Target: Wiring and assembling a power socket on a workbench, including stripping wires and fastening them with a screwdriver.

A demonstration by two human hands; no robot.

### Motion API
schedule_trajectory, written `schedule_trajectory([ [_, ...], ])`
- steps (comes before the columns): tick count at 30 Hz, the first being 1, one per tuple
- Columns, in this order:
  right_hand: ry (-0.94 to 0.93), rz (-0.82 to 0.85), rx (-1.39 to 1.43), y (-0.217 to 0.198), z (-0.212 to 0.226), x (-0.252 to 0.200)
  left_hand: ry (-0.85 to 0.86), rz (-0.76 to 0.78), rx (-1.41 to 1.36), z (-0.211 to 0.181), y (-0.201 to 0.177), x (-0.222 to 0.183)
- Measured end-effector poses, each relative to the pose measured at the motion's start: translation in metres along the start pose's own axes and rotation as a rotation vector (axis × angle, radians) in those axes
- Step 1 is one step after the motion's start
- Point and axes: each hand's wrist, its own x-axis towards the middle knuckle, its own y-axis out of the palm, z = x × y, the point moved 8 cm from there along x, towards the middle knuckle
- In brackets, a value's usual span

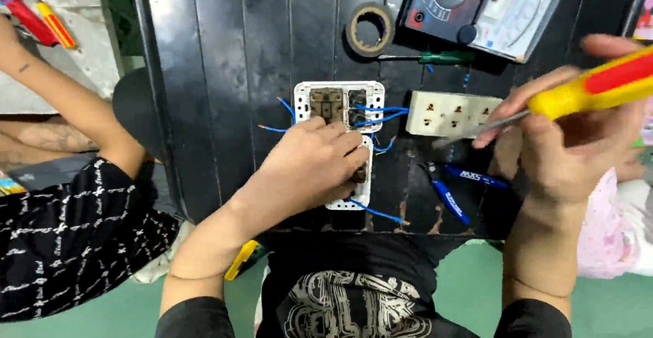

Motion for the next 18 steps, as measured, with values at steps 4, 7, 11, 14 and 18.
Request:
schedule_trajectory([
  [4,-0.173,-0.127,-0.211,-0.025,-0.002,-0.006,0.037,0.032,-0.051,-0.001,0.001,0.0],
  [7,-0.255,-0.195,-0.173,-0.023,0.002,-0.008,0.074,0.02,-0.146,-0.004,-0.002,0.001],
  [11,-0.289,-0.115,-0.196,-0.017,0.004,-0.003,0.154,0.057,-0.224,-0.009,-0.003,0.002],
  [14,-0.369,-0.106,-0.193,-0.022,0.006,-0.004,0.222,0.109,-0.302,-0.011,-0.004,0.004],
  [18,-0.447,-0.147,-0.231,-0.03,0.009,-0.009,0.2,0.133,-0.523,-0.008,-0.01,0.007],
])
